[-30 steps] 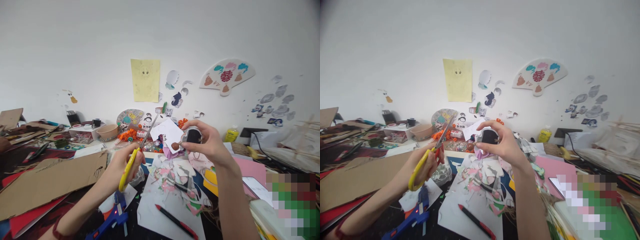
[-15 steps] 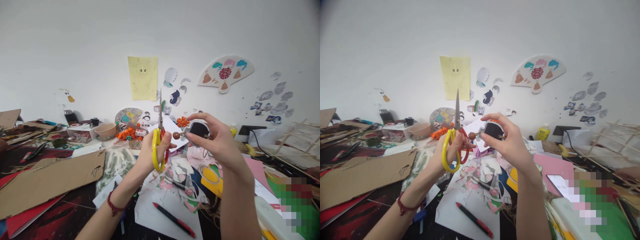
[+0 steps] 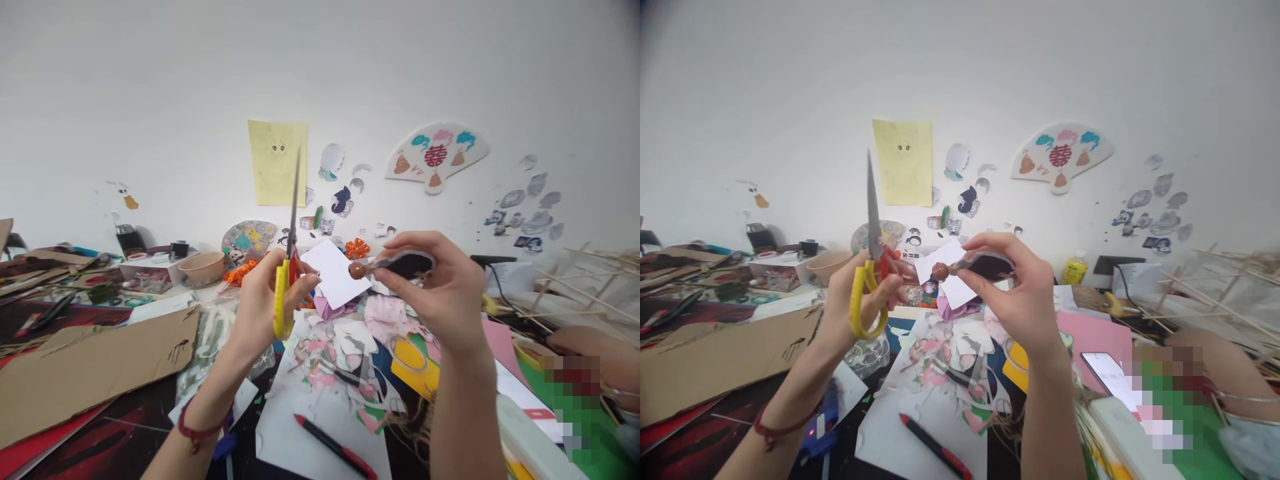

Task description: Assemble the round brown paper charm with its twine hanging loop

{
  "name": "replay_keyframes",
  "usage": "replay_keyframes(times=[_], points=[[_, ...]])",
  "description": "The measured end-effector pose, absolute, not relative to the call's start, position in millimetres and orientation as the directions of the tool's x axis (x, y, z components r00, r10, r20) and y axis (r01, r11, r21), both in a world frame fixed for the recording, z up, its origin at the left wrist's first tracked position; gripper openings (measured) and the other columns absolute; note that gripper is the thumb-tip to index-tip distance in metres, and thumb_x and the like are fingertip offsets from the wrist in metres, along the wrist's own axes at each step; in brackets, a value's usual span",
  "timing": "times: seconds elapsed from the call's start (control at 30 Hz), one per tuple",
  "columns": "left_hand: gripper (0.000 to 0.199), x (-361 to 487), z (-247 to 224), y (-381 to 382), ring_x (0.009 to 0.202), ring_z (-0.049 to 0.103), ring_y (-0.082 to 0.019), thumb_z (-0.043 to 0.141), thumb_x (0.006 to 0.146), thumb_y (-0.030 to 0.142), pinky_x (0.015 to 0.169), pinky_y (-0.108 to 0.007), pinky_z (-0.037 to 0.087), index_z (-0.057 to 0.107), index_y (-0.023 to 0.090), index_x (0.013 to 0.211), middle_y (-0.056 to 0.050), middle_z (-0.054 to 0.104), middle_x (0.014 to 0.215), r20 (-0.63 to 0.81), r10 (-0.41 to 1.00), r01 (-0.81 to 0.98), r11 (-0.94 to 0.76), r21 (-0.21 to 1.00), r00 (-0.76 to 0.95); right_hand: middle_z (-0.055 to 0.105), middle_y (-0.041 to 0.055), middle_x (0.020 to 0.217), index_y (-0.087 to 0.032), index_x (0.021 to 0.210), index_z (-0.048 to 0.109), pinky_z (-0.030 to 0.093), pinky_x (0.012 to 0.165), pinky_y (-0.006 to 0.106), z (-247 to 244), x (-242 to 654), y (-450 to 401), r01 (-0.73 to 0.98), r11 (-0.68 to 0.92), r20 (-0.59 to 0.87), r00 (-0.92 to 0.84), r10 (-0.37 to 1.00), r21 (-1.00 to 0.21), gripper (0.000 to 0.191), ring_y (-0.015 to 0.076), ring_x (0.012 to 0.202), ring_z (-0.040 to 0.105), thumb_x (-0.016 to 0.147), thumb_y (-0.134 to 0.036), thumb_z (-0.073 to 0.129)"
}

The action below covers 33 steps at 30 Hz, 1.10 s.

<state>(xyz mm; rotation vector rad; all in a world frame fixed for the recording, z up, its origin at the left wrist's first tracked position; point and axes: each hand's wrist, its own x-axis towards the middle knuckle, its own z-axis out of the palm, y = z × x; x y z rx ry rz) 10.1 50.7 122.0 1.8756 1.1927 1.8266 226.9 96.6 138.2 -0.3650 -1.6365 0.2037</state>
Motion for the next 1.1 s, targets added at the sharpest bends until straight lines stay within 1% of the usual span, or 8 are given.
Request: replay_keyframes(times=[0.07,0.13,0.27,0.43,0.53,0.73,0.9,1.1], points=[[0.017,2.0,118.7,46.6,0.080,0.065,-0.015,0.068,0.083,0.031,0.067,-0.025,0.052,0.059,0.020,0.090,-0.003,0.068,0.095,0.735,0.667,0.425,-0.635,0.645,-0.119,0.071,-0.0041,0.084,-0.026,0.095,0.070,0.058,0.066,0.022,136.9,223.5,95.0,0.109,0.946,0.950,-0.034,0.311,-0.306,0.027,0.0111,0.072,0.068,0.076,-0.010,0.079],[0.019,-4.5,114.9,41.4,0.086,0.062,-0.017,0.068,0.081,0.030,0.074,-0.028,0.051,0.058,0.020,0.093,-0.003,0.064,0.094,0.739,0.664,0.466,-0.621,0.631,-0.116,0.071,-0.0039,0.082,-0.025,0.093,0.069,0.060,0.068,0.024,135.3,219.8,93.9,0.106,0.954,0.958,-0.016,0.285,-0.282,0.024,0.0115,0.071,0.069,0.077,-0.009,0.078],[0.027,-14.1,104.9,29.1,0.077,0.057,-0.016,0.069,0.078,0.030,0.066,-0.027,0.048,0.052,0.021,0.097,0.000,0.057,0.086,0.686,0.718,0.486,-0.561,0.670,-0.117,0.073,-0.0011,0.084,-0.023,0.089,0.067,0.062,0.070,0.032,132.3,213.1,95.6,0.111,0.966,0.972,0.026,0.233,-0.234,0.021,0.0162,0.075,0.072,0.078,-0.008,0.078],[0.034,-22.7,92.0,22.4,0.072,0.050,-0.013,0.063,0.081,0.028,0.059,-0.023,0.043,0.041,0.023,0.106,0.000,0.050,0.094,0.632,0.768,0.521,-0.500,0.692,-0.103,0.072,-0.0012,0.076,-0.022,0.082,0.066,0.061,0.067,0.035,129.9,205.4,99.5,0.109,0.981,0.983,0.105,0.148,-0.159,0.019,0.0191,0.074,0.072,0.077,-0.009,0.079],[0.040,-27.1,88.4,23.3,0.078,0.050,-0.015,0.062,0.080,0.027,0.059,-0.024,0.044,0.037,0.024,0.111,-0.002,0.048,0.098,0.652,0.745,0.627,-0.442,0.641,-0.141,0.072,-0.0004,0.076,-0.023,0.082,0.065,0.061,0.063,0.035,128.3,200.8,98.7,0.121,0.985,0.986,0.130,0.108,-0.124,0.018,0.0204,0.074,0.073,0.078,-0.010,0.078],[0.055,-25.5,87.3,17.7,0.093,0.057,-0.025,0.068,0.074,0.032,0.079,-0.038,0.051,0.041,0.023,0.121,-0.007,0.054,0.108,0.724,0.676,0.782,-0.376,0.496,-0.134,0.076,0.0008,0.078,-0.025,0.084,0.064,0.059,0.058,0.034,124.8,192.4,98.7,0.311,0.950,0.984,0.159,-0.081,0.028,0.018,0.0217,0.075,0.075,0.081,-0.009,0.073],[0.034,-18.9,79.9,2.3,0.082,0.062,-0.023,0.057,0.084,0.036,0.072,-0.038,0.051,0.046,0.020,0.113,-0.008,0.062,0.100,0.665,0.725,0.820,-0.264,0.508,-0.179,0.079,-0.0001,0.085,-0.026,0.088,0.065,0.059,0.067,0.036,120.9,190.2,103.8,0.488,0.828,0.934,0.067,-0.352,0.277,0.024,0.0205,0.075,0.076,0.081,-0.003,0.069],[0.038,-21.4,73.8,-15.2,0.074,0.064,-0.022,0.065,0.084,0.041,0.063,-0.031,0.049,0.050,0.023,0.114,-0.004,0.067,0.094,0.710,0.701,0.884,-0.288,0.367,-0.067,0.080,0.0021,0.091,-0.024,0.087,0.064,0.061,0.069,0.035,116.2,191.4,104.2,0.520,0.757,0.887,-0.001,-0.461,0.394,0.018,0.0222,0.084,0.077,0.082,-0.008,0.071]])
